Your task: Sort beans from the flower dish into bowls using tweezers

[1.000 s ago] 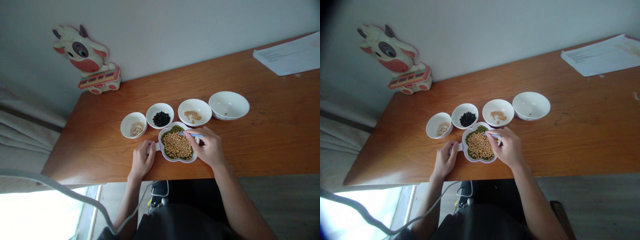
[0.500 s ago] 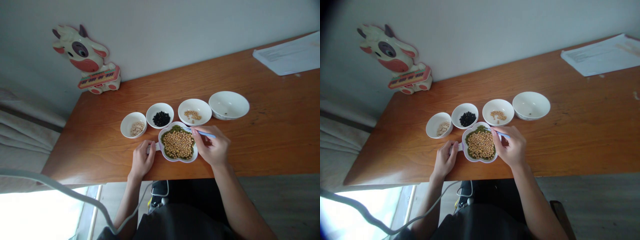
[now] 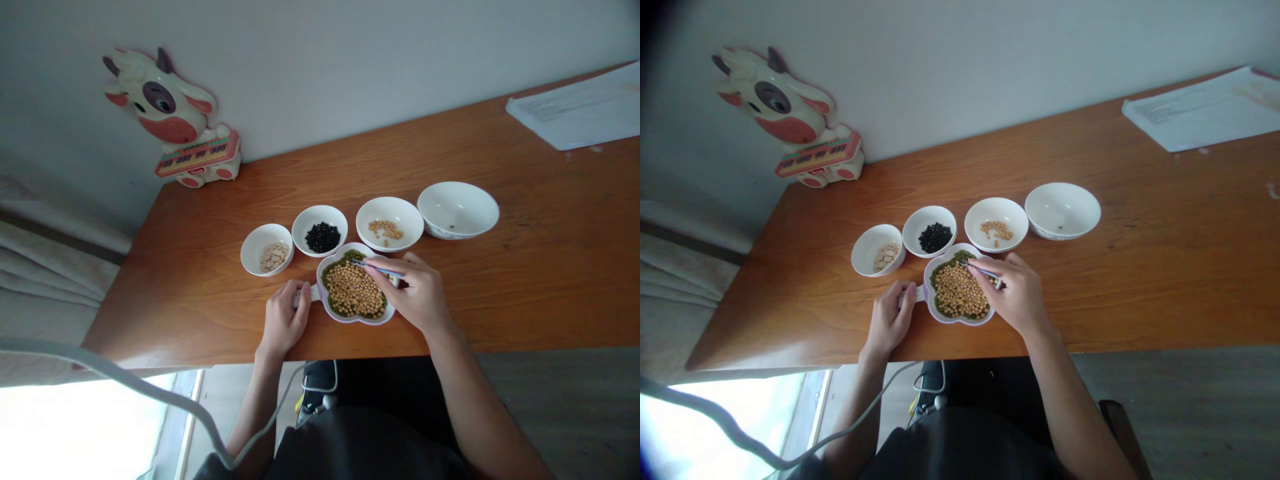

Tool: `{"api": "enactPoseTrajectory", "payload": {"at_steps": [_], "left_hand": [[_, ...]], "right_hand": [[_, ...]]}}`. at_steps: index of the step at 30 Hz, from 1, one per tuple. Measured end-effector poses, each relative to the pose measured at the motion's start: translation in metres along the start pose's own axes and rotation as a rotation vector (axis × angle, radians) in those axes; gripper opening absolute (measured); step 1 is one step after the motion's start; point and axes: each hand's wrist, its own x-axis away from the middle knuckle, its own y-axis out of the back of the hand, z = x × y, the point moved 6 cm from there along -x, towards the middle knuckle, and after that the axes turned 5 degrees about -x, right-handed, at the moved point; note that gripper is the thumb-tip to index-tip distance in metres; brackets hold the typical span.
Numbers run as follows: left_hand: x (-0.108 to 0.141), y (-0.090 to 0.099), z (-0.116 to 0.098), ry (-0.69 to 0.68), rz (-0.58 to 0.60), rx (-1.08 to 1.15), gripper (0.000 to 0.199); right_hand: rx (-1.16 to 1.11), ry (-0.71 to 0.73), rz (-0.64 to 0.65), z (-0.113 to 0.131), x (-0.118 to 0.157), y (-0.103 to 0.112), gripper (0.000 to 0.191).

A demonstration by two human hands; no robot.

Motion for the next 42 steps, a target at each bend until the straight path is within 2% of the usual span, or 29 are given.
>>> {"api": "enactPoseTrajectory", "payload": {"at_steps": [5,13,28,42], "left_hand": [[-0.0004,0.0,-0.0005,0.001,0.0,0.004,0.037],[-0.0009,0.0001,-0.0015,-0.004,0.0,0.016,0.036],[-0.0008,-0.0008,-0.0001,-0.013,0.004,0.021,0.036],[-0.0006,0.0006,-0.0011,-0.012,0.002,0.019,0.035]], "right_hand": [[0.002,0.012,-0.01,0.0008,0.0008,0.0002,0.026],[0.067,0.058,-0.011,0.0004,-0.0024,-0.0013,0.019],[0.066,0.083,0.04,-0.0001,-0.0032,-0.0042,0.022],[0.087,0.102,-0.025,0.0044,-0.0026,0.001,0.019]]}}
